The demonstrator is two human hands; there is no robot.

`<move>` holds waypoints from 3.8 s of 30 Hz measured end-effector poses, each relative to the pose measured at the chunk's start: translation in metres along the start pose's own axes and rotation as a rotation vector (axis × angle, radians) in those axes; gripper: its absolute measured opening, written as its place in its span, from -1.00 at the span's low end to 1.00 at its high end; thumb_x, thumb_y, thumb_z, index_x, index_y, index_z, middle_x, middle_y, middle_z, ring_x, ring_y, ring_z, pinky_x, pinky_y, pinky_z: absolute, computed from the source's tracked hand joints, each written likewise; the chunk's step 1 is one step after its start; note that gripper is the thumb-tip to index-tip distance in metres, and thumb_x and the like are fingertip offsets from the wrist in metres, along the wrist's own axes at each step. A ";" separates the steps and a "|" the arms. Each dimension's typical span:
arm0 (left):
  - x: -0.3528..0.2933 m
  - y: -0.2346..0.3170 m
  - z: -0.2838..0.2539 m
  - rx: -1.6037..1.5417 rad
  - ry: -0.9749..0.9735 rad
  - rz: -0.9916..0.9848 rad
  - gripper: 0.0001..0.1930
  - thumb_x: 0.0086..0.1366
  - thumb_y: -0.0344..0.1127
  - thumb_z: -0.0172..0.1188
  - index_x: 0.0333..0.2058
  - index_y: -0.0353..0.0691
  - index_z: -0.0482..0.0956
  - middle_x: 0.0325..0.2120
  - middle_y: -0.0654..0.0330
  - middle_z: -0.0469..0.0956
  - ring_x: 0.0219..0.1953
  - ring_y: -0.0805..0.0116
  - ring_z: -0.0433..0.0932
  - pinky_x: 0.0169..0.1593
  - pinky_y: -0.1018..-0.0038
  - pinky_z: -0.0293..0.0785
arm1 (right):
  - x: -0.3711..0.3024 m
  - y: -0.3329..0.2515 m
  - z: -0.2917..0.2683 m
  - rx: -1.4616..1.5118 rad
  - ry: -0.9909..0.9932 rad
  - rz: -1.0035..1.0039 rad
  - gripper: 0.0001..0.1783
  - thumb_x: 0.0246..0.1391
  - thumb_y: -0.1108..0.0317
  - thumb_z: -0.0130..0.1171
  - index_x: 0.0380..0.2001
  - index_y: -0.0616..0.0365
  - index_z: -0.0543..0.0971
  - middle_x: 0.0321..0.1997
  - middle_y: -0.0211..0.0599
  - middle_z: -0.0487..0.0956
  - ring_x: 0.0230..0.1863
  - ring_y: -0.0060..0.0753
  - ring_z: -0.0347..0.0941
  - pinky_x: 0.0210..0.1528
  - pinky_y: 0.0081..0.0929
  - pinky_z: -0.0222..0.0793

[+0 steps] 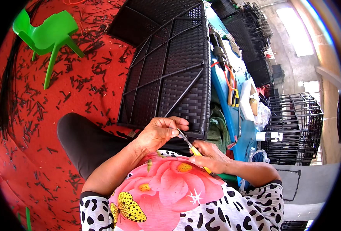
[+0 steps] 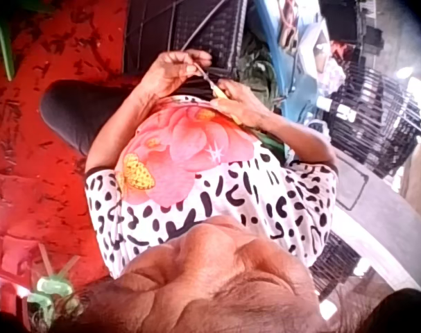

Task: The person sits on the floor and uses a knife and pliers to trim and adjust black plastic weaving strips on a chair frame. They repeatedly cut the ends of the strips and tuck them into the weave to secure them.

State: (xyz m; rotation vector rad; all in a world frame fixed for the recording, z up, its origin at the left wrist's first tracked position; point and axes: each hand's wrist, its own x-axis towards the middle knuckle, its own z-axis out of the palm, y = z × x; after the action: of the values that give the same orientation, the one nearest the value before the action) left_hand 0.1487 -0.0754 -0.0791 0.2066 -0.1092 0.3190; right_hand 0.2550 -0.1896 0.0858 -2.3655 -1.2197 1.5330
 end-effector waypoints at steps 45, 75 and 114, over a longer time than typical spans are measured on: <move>-0.008 -0.002 -0.011 0.002 0.114 0.048 -0.92 0.16 -0.50 0.02 -0.47 -0.34 0.49 -0.18 -0.02 0.45 -0.20 0.22 0.52 -0.30 0.35 0.56 | 0.021 -0.055 -0.063 -0.764 0.017 -0.764 -0.79 -0.18 0.42 0.15 -0.38 0.18 0.48 -0.47 -0.21 0.48 -0.36 -0.10 0.44 -0.32 -0.26 0.37; -0.010 0.003 -0.043 1.090 0.604 0.380 -0.94 0.02 -0.60 0.10 -0.48 -0.33 0.49 -0.60 0.29 0.45 -0.55 0.57 0.40 -0.47 0.64 0.32 | 0.018 -0.030 -0.037 -0.612 0.335 -0.863 -0.77 -0.19 0.46 0.20 -0.38 0.14 0.45 -0.49 -0.29 0.39 -0.53 -0.20 0.41 -0.54 -0.32 0.33; -0.008 -0.019 -0.035 2.329 0.066 0.230 -0.39 -0.01 -0.35 0.13 0.04 -0.44 0.19 -0.21 -0.27 0.36 -0.29 -0.18 0.49 -0.30 0.14 0.50 | 0.105 0.264 -0.231 -0.088 1.341 -0.153 -0.85 -0.12 0.38 0.14 -0.40 0.14 0.52 -0.39 -0.14 0.57 -0.33 -0.09 0.51 -0.24 -0.29 0.39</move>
State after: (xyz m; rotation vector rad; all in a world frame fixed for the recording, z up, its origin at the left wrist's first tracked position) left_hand 0.1504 -0.0880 -0.1180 2.4984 0.3772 0.5447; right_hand 0.6105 -0.2228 0.0044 -2.3706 -0.9734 -0.2875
